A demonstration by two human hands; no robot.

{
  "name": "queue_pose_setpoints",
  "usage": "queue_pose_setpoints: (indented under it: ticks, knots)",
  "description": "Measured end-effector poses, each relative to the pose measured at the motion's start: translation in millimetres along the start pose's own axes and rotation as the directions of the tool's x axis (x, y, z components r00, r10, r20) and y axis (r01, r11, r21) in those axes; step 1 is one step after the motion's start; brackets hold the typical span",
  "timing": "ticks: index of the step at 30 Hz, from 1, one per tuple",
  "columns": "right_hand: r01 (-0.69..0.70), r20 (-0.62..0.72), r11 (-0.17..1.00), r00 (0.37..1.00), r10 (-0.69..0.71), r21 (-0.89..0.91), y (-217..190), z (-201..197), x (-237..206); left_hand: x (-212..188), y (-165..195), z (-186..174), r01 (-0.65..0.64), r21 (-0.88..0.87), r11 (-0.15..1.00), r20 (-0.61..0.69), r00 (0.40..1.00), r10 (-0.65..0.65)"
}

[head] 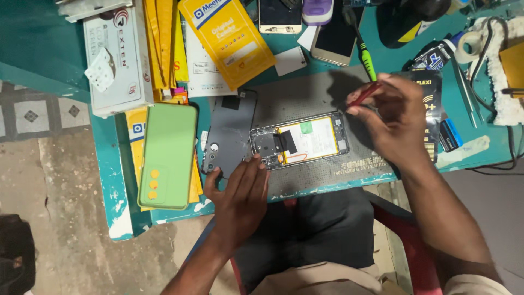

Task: The person uses a red prying tool to separate the screen from the smartphone chassis. They carefully pry along the edges, lift the screen, and inspect the internal components before placing the screen back onto the device.

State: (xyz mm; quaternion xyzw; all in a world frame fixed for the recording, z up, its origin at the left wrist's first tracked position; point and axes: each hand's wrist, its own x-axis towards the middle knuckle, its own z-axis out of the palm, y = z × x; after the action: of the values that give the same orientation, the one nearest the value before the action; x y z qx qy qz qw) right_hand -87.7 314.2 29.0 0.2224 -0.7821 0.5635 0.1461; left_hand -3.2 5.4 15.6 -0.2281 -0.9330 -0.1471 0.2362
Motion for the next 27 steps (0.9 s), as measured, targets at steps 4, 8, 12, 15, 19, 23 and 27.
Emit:
queue_pose_setpoints:
  ticks: [4, 8, 12, 15, 19, 23, 27]
  knots:
    - [0.042, -0.090, 0.999, 0.995, -0.040, 0.021, 1.9, -3.5, -1.8, 0.5, -1.9, 0.5, -0.044, -0.016, 0.999, -0.051, 0.998, 0.043]
    - [0.042, -0.074, 0.999, 0.996, -0.042, -0.006, 4.7, -2.1, -5.1, -0.2, -2.3, 0.3, -0.043, -0.030, 0.999, -0.057, 0.998, 0.042]
    - [0.045, -0.030, 0.998, 0.998, -0.046, -0.038, 3.5, 2.8, -7.2, -0.6, -3.6, 1.0, -0.062, -0.034, 0.997, -0.078, 0.995, 0.059]
    - [0.045, -0.002, 0.998, 0.999, -0.045, -0.043, 1.6, 5.2, -6.0, -1.1, -3.3, 1.1, -0.056, -0.031, 0.998, -0.061, 0.997, 0.054]
    - [0.075, 0.014, 0.991, 0.997, -0.074, -0.109, -1.2, 5.6, -3.1, -1.5, -4.0, 0.0, -0.076, -0.021, 0.997, -0.059, 0.996, 0.074]
    - [0.099, 0.029, 0.987, 0.995, -0.096, -0.126, -2.8, 5.9, -0.3, -0.9, -5.0, -0.1, -0.085, -0.023, 0.996, -0.068, 0.994, 0.083]
    - [0.137, 0.044, 0.976, 0.990, -0.132, -0.168, -4.1, 6.6, 1.5, -1.7, -4.7, -0.7, -0.081, -0.029, 0.996, -0.060, 0.995, 0.079]
